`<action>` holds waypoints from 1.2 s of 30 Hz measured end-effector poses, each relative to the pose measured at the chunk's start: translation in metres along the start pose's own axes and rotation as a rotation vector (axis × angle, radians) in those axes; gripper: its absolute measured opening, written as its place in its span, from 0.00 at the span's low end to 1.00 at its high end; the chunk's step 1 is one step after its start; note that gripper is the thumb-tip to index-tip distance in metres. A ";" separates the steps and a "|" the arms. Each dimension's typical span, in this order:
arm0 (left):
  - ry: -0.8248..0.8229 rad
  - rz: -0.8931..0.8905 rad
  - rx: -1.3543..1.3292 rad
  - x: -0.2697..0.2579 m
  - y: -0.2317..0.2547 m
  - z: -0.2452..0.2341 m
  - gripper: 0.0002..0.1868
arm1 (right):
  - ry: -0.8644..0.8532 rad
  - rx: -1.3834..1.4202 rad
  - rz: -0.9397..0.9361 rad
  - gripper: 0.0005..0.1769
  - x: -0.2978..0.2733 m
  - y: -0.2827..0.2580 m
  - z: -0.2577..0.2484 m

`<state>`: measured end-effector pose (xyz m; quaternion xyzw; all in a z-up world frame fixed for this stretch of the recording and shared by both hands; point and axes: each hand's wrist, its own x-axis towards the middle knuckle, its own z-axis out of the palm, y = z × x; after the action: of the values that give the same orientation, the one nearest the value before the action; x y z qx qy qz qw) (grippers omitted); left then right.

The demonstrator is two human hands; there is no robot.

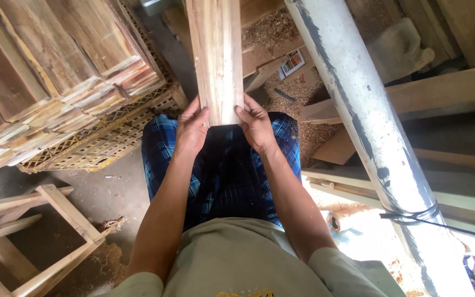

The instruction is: The person is inspecting wooden planks by flipping them over and then stacking them neatly on a pile.

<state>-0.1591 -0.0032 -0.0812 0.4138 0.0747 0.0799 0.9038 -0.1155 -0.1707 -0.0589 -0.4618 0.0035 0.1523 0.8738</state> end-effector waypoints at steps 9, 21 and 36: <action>-0.071 0.064 -0.018 -0.013 0.020 0.011 0.28 | -0.077 0.091 -0.072 0.25 -0.013 0.003 -0.001; 0.021 0.082 0.091 -0.012 -0.030 -0.038 0.21 | -0.526 -1.531 -1.004 0.36 -0.046 -0.011 0.054; -0.070 -0.059 0.069 -0.061 0.039 -0.001 0.10 | -0.819 -1.941 -0.934 0.41 -0.036 -0.044 0.077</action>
<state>-0.2217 0.0104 -0.0483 0.4450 0.0579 0.0360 0.8929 -0.1488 -0.1406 0.0260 -0.8120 -0.5706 -0.1090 0.0573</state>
